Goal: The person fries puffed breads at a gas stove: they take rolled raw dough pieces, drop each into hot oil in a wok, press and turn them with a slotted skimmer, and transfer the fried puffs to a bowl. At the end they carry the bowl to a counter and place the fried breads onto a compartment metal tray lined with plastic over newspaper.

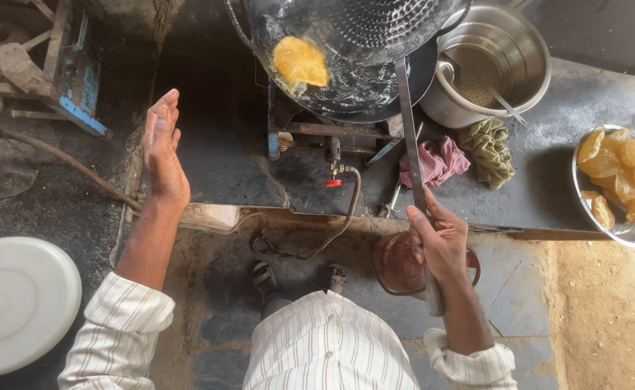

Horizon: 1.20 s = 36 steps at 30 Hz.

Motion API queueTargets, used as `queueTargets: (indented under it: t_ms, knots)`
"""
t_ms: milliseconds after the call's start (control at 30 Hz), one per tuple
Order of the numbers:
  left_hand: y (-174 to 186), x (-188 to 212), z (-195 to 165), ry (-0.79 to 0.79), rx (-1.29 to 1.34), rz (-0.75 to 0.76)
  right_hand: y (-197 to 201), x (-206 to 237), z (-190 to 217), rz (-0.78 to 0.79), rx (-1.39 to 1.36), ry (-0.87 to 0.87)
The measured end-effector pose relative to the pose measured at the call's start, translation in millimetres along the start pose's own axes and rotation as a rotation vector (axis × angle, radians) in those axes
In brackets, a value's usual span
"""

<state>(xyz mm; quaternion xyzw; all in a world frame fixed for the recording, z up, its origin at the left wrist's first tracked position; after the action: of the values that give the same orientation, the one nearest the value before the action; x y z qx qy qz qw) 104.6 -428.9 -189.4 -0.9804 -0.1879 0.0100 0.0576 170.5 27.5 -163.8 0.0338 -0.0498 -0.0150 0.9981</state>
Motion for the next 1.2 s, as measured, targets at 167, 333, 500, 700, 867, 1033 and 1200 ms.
queueTargets:
  t_ms: [167, 333, 500, 700, 867, 1033, 1200]
  knots:
    - [11, 3, -2, 0.006, 0.010, -0.008, 5, -14, 1, -0.081, 0.267, 0.069]
    - [17, 3, -2, -0.003, 0.017, -0.007, 9, -12, -13, -0.073, 0.307, 0.023]
    - [14, 1, -2, 0.003, 0.013, 0.000, 6, 6, -29, -0.027, 0.179, 0.003]
    - [7, 0, -8, 0.005, 0.009, 0.016, 3, 28, -46, 0.034, 0.070, -0.027]
    - [-1, -1, -9, 0.004, -0.008, 0.039, -4, 42, -63, 0.050, -0.039, -0.086]
    - [-4, -2, -7, 0.002, -0.024, 0.038, -12, 49, -68, 0.057, 0.097, -0.018]
    - [-7, -3, -4, 0.007, -0.008, 0.056, -20, 48, -53, 0.105, 0.343, 0.289]
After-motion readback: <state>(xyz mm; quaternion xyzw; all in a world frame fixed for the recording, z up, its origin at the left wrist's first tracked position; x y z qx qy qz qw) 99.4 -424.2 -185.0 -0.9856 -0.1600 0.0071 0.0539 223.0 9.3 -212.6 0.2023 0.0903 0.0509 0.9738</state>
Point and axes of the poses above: each hand's wrist, its own x-axis away from the middle knuckle, its own y-axis out of the back of the hand, z = x × y, the point moved 7 cm from there along -x, towards the middle knuckle, and after that the axes turned 3 degrees about y, right-handed, at the moved point
